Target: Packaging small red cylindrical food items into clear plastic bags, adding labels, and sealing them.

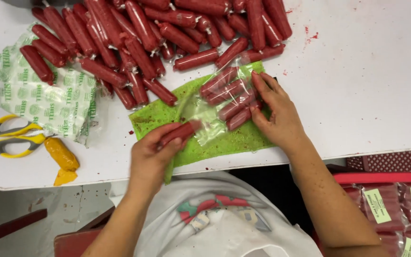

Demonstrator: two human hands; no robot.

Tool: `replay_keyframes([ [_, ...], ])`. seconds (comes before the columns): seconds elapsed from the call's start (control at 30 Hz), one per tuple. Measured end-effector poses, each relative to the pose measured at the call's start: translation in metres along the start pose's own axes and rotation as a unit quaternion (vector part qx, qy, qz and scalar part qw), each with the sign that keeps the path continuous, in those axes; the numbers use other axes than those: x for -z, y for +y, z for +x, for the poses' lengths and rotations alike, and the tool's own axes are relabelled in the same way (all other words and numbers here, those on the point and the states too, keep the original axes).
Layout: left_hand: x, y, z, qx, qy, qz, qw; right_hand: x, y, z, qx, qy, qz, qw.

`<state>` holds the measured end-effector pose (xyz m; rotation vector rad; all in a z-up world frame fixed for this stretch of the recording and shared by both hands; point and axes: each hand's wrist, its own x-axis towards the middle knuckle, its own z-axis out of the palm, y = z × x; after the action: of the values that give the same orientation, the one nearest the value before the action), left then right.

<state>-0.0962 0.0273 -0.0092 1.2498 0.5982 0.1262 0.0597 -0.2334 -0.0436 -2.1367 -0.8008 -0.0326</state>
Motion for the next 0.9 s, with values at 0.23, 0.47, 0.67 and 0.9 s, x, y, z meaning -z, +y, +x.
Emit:
replay_keyframes([
  [0.23,-0.082,-0.009,0.043,-0.394,-0.089,0.427,0.809,0.021,-0.044,0.023,-0.050,-0.090,0.035,0.994],
  [0.47,-0.032,-0.003,0.034,-0.261,-0.127,0.666,0.687,0.040,-0.003,0.039,-0.066,-0.053,0.110,0.990],
  [0.67,-0.094,-0.033,0.055,-0.332,-0.108,0.641,0.683,0.026,0.003,0.043,-0.057,-0.115,0.057,0.990],
  [0.9,-0.056,0.015,0.012,-0.236,0.012,0.625,0.744,0.063,-0.091,0.002,0.029,0.100,0.059,0.993],
])
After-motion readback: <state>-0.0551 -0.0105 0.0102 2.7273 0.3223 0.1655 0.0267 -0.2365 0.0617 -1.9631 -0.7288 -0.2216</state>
